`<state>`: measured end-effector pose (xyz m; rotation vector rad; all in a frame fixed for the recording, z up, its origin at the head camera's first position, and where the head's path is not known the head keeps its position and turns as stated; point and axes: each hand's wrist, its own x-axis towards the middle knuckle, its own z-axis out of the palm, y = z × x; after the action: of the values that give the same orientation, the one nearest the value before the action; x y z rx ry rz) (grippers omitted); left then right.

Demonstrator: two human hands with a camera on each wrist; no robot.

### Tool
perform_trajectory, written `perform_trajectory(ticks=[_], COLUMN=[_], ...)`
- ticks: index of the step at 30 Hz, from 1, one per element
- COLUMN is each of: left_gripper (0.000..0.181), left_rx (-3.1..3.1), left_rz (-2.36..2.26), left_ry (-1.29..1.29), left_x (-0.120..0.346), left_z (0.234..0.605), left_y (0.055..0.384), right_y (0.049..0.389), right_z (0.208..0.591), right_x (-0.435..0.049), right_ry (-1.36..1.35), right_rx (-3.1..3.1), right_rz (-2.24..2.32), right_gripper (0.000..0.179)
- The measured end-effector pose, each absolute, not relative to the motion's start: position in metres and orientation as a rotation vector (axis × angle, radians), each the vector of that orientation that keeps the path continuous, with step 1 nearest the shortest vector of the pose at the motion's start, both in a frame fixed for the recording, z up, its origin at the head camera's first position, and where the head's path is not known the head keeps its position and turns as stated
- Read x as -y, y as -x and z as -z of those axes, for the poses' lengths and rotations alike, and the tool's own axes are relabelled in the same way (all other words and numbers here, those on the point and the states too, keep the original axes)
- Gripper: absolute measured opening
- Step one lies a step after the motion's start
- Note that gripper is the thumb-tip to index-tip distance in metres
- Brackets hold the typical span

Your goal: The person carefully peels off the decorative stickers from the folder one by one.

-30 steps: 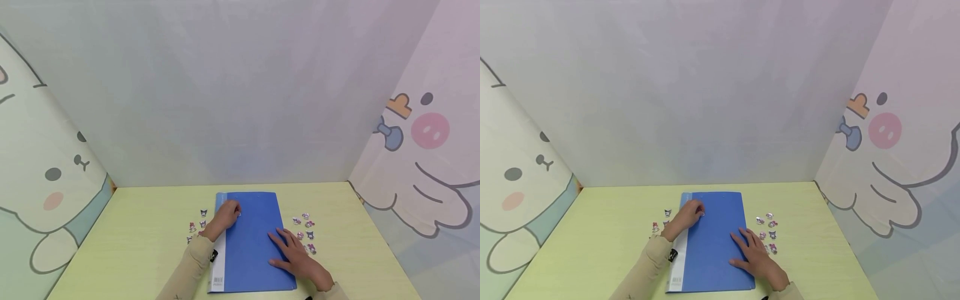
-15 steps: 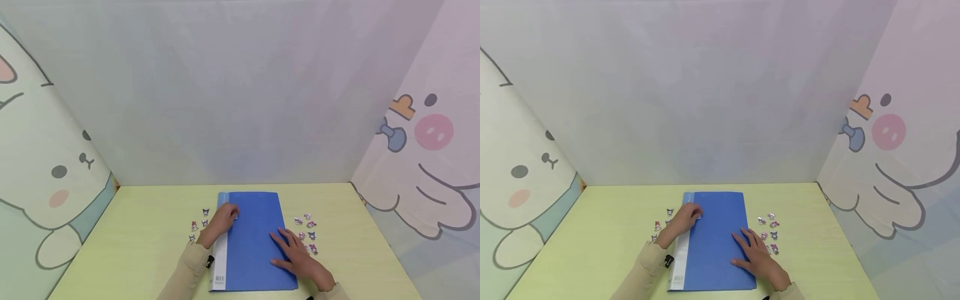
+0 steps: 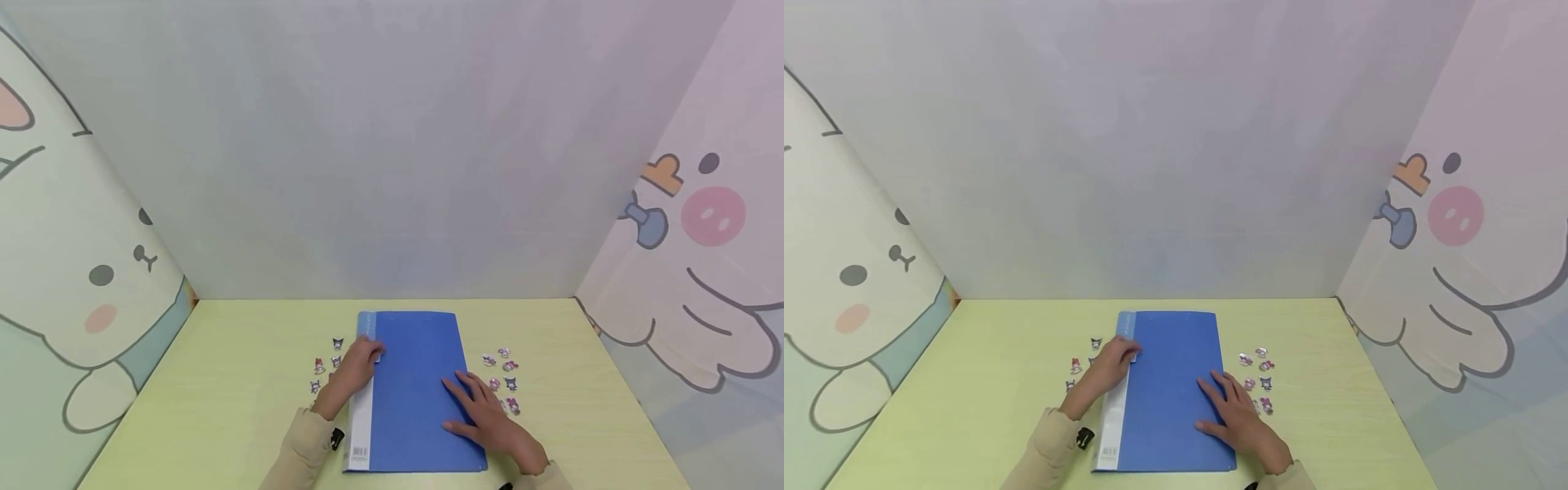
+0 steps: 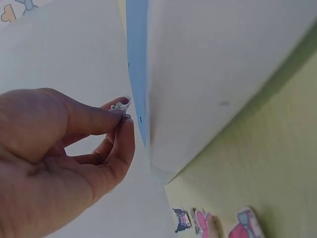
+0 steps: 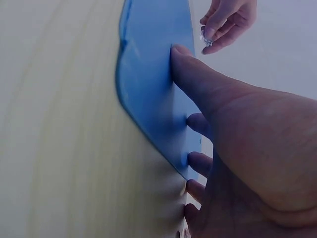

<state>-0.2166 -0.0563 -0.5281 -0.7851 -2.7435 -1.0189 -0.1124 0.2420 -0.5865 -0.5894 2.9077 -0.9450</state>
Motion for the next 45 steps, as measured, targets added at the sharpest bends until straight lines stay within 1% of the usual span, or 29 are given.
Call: perform_trajectory(ticks=[9,15,22,29,33,37,45], left_gripper=[0.01,0.008,0.013,0.015,0.017,0.018,0.016], left_rx=[2.641,2.626,2.606,2.626,2.599,2.575,2.617], left_rz=[1.093,1.172,1.169,1.172,1.143,1.136,1.158], left_ry=[0.742,0.656,0.602,0.542,0.549,0.556,0.458], left_x=[0.061,0.07,0.086,0.101,0.108,0.114,0.13], left_z=[0.533,0.536,0.534,0.535,0.537,0.539,0.539], left_y=[0.208,0.2,0.189,0.179,0.177,0.175,0.166], right_y=[0.113,0.113,0.112,0.109,0.107,0.108,0.11], right_z=[0.587,0.589,0.586,0.575,0.567,0.568,0.578], right_x=[-0.245,-0.247,-0.245,-0.242,-0.24,-0.241,-0.244], right_ry=[0.611,0.63,0.701,0.681,0.7,0.712,0.661], right_rx=[-2.918,-2.926,-2.962,-2.926,-2.911,-2.916,-2.907], right_rz=[0.948,0.952,0.956,0.956,1.008,0.997,0.974], right_gripper=[0.078,0.078,0.077,0.075,0.074,0.073,0.076])
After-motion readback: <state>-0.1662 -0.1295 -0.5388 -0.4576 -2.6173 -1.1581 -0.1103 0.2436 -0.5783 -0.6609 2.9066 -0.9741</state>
